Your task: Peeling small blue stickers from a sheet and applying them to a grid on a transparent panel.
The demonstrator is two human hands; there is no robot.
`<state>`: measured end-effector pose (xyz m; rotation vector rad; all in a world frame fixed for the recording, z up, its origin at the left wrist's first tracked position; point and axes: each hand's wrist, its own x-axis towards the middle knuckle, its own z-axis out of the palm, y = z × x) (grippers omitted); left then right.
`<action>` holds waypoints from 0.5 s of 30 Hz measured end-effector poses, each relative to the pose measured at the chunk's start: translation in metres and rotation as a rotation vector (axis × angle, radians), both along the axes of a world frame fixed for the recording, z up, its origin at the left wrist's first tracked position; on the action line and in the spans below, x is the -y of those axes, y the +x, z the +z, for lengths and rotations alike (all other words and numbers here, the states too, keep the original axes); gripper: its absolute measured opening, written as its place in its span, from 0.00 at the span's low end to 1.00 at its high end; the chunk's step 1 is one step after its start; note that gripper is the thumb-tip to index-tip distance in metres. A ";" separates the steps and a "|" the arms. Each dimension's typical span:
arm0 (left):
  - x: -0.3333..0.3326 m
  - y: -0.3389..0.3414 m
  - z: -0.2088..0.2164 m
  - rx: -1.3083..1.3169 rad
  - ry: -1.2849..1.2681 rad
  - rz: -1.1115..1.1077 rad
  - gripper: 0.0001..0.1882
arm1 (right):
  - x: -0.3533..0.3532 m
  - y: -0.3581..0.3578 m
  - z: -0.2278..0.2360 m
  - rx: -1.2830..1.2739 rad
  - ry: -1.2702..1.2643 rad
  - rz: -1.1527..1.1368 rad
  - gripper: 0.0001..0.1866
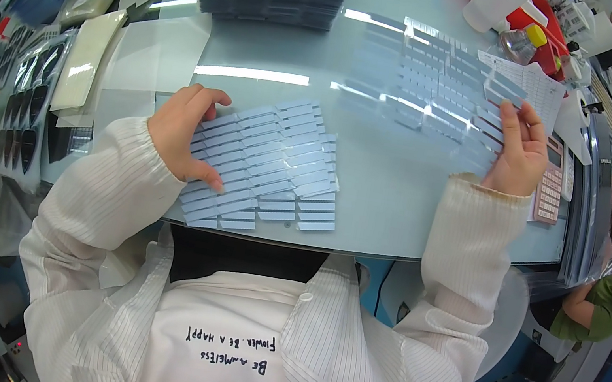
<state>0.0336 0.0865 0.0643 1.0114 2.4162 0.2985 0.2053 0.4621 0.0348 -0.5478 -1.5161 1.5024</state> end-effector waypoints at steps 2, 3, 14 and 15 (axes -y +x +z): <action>0.001 -0.001 0.000 0.018 -0.040 0.028 0.51 | -0.016 0.002 0.000 -0.015 -0.007 -0.020 0.15; 0.000 -0.005 -0.003 0.022 -0.022 -0.010 0.50 | -0.022 0.006 0.004 -0.022 -0.005 -0.058 0.14; 0.003 -0.002 -0.011 0.113 0.206 -0.029 0.45 | -0.033 0.020 0.014 -0.198 -0.406 -0.216 0.13; 0.002 -0.001 -0.010 0.096 0.204 -0.032 0.44 | -0.036 0.023 0.011 -0.202 -0.460 -0.175 0.14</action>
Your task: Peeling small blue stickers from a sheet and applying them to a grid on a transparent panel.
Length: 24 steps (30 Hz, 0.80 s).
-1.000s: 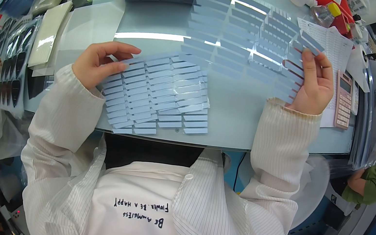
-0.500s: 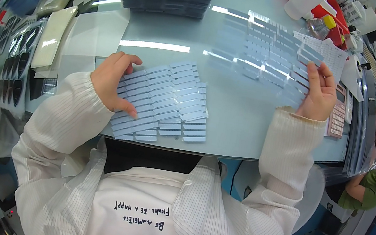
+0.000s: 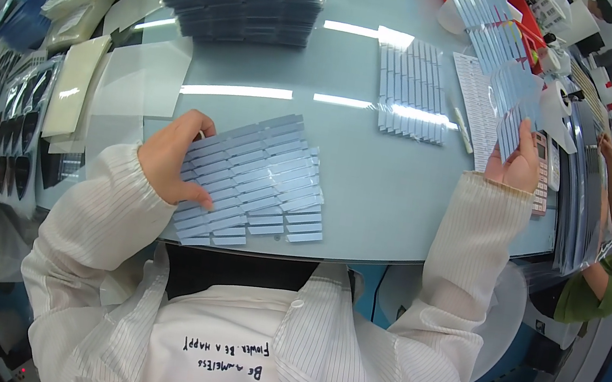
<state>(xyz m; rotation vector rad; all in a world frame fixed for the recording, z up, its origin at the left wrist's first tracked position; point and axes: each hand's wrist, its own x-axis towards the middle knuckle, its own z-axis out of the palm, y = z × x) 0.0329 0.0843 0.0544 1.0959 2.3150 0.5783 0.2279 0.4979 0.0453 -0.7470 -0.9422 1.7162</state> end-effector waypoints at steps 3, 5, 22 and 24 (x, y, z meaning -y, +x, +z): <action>-0.001 0.000 0.001 -0.021 -0.010 -0.006 0.44 | 0.011 -0.001 0.004 0.011 -0.046 -0.012 0.16; -0.001 0.000 0.003 -0.023 -0.020 -0.005 0.44 | 0.023 -0.004 0.013 0.044 -0.045 -0.061 0.17; -0.007 -0.004 -0.008 0.076 0.328 -0.110 0.09 | -0.034 0.064 -0.017 -0.559 -0.135 0.334 0.21; -0.007 -0.006 -0.011 0.087 0.338 -0.095 0.08 | -0.041 0.084 -0.019 -0.460 -0.148 0.190 0.18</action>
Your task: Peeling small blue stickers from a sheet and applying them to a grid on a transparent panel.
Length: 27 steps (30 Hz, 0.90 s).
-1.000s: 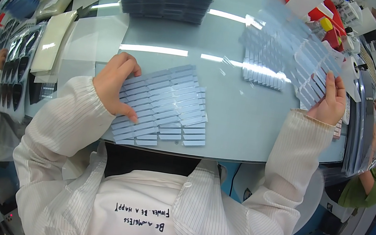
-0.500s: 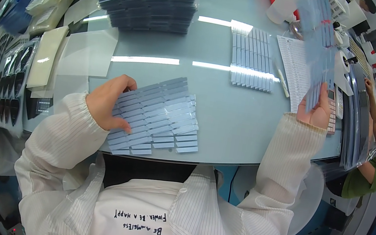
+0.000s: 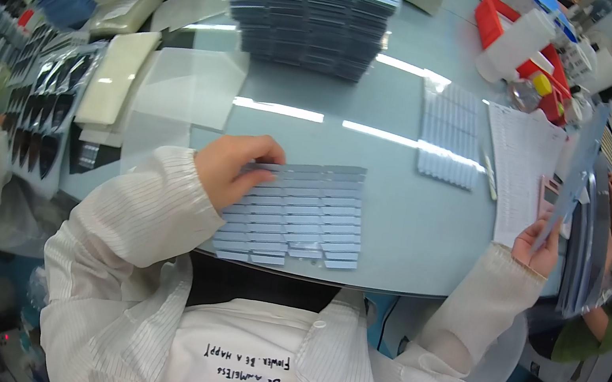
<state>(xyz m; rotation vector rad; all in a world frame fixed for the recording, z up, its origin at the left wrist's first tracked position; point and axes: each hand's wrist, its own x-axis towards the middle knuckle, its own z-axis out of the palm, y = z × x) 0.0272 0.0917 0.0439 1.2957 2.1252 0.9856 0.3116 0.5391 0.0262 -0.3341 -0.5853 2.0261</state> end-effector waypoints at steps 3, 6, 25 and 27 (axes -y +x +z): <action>0.003 -0.002 0.001 0.043 0.029 0.021 0.08 | -0.024 0.043 -0.024 0.250 0.008 -0.202 0.12; 0.008 -0.007 0.005 0.121 0.084 0.018 0.08 | 0.010 0.046 -0.014 0.385 -0.036 -0.416 0.12; 0.010 0.002 0.004 -0.250 -0.072 -0.049 0.28 | 0.060 0.042 -0.067 1.047 0.673 -0.598 0.31; 0.015 0.000 0.005 -0.256 -0.106 -0.080 0.31 | 0.063 0.042 -0.063 1.277 0.789 -0.677 0.32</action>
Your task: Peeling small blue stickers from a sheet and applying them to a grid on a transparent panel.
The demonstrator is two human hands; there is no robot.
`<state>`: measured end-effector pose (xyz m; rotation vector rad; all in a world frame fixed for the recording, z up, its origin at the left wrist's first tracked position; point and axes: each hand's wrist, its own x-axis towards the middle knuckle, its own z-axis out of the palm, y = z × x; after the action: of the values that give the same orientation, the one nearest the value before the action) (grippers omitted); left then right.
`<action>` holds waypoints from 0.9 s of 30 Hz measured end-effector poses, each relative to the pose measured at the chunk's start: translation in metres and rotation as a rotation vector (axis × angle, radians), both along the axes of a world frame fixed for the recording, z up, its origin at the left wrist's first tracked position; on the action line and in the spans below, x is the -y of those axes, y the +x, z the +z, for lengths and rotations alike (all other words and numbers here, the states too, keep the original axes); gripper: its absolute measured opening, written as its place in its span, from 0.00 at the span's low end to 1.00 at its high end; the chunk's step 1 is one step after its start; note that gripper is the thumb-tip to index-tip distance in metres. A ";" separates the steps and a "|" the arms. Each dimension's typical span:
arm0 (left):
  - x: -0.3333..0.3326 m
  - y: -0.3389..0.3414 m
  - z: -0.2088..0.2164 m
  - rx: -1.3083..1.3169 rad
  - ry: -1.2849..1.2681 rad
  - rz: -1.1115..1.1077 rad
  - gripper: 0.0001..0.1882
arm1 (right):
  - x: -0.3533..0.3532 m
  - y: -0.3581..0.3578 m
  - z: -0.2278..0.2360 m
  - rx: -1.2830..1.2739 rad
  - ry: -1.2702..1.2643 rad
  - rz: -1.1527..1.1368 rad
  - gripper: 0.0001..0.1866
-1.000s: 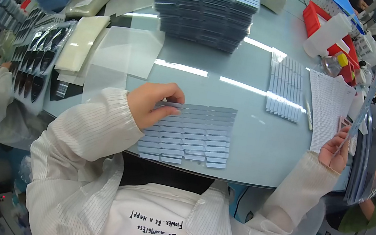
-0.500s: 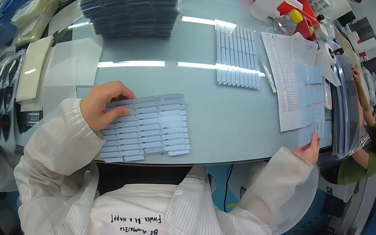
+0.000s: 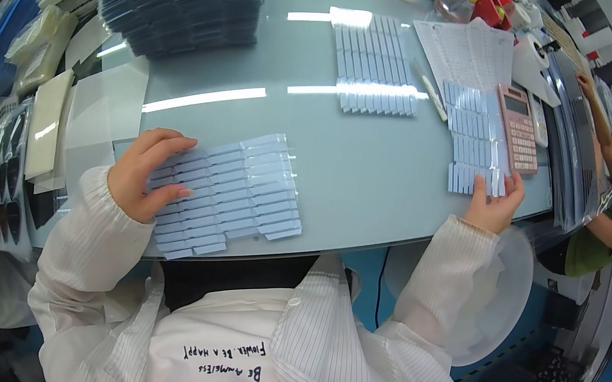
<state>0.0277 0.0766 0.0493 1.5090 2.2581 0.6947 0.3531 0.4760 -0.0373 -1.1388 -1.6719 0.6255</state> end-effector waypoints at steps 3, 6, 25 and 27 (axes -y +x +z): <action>0.008 0.000 0.005 -0.023 -0.062 -0.025 0.39 | 0.013 -0.005 0.019 0.464 0.206 -0.236 0.34; 0.013 -0.002 0.010 -0.075 -0.136 -0.028 0.48 | 0.033 -0.011 0.046 0.394 0.333 -0.063 0.35; -0.023 0.001 0.025 -0.050 -0.622 0.043 0.47 | 0.187 -0.105 0.051 0.447 0.193 1.139 0.45; -0.020 0.001 0.025 -0.061 -0.631 0.037 0.47 | 0.187 -0.106 0.052 0.422 0.180 1.139 0.45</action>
<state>0.0286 0.0968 0.0746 1.1826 2.2471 -0.0723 0.2466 0.2888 0.0151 -0.0709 -2.6540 0.9153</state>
